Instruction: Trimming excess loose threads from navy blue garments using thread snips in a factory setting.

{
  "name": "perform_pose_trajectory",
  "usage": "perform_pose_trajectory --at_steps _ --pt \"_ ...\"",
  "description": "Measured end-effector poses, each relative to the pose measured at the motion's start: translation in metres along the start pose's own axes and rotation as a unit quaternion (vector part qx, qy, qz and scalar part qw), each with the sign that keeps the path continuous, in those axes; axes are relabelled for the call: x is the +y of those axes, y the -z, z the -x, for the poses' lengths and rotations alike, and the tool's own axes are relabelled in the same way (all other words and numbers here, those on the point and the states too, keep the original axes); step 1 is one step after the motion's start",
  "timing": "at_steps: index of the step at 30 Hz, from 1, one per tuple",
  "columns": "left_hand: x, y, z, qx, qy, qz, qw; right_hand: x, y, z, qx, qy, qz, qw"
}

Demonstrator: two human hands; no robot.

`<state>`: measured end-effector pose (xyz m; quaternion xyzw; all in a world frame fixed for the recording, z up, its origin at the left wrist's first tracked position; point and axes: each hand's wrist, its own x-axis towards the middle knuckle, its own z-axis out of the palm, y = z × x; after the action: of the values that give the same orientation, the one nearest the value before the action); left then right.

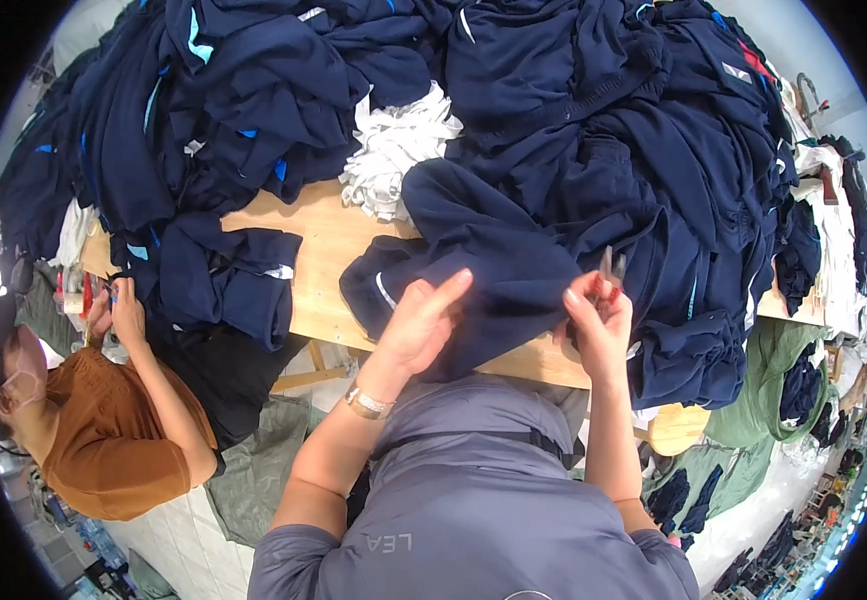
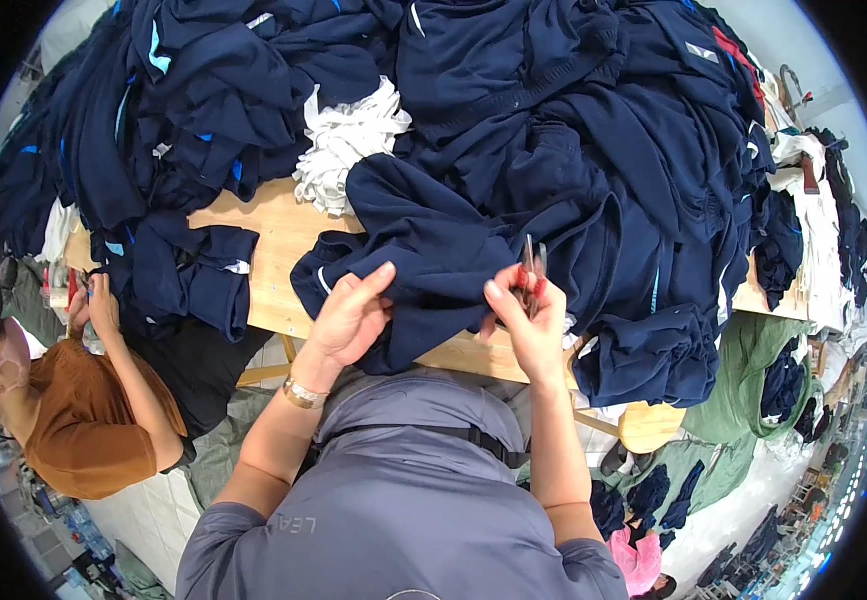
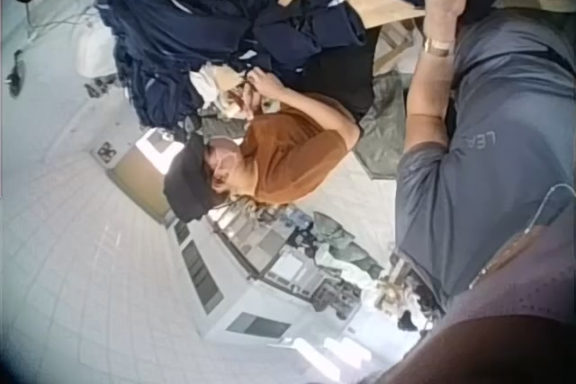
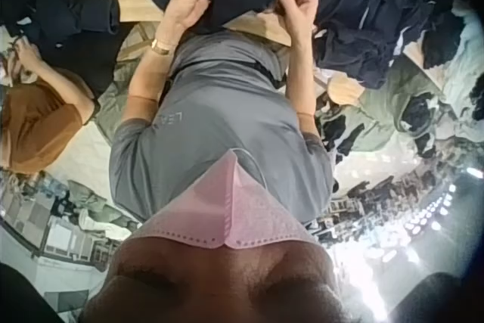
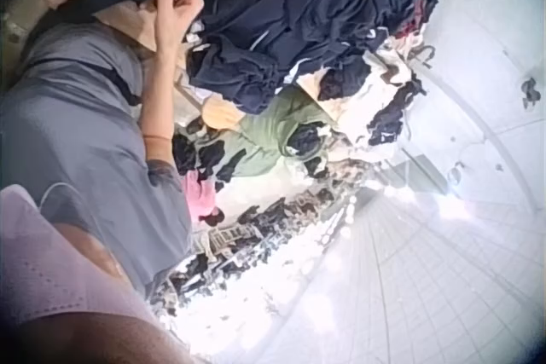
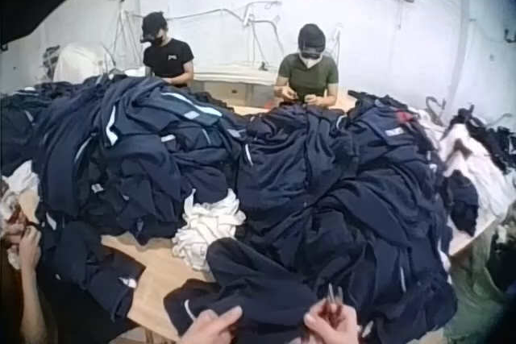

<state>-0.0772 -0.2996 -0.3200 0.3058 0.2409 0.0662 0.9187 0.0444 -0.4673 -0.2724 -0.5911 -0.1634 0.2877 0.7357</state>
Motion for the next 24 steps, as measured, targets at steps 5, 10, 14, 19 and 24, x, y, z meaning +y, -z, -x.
perform_pose_trajectory --at_steps 5,10,14,19,24 --pt "0.028 -0.02 0.011 0.006 0.062 0.137 0.989 0.019 -0.013 -0.008 0.066 0.072 0.225 0.969" --pt "0.022 -0.01 0.011 -0.026 0.097 0.156 0.983 0.022 -0.027 0.003 0.057 0.099 0.25 0.962" --pt "0.025 -0.027 0.016 -0.02 0.124 0.137 0.983 0.022 -0.028 0.008 0.052 0.108 0.237 0.964" --pt "0.023 -0.036 0.017 -0.019 0.019 0.166 0.986 0.017 -0.025 0.01 0.054 0.113 0.29 0.949" --pt "0.017 -0.036 0.014 -0.01 -0.094 0.15 0.984 0.019 -0.031 0.008 0.036 0.172 0.382 0.907"
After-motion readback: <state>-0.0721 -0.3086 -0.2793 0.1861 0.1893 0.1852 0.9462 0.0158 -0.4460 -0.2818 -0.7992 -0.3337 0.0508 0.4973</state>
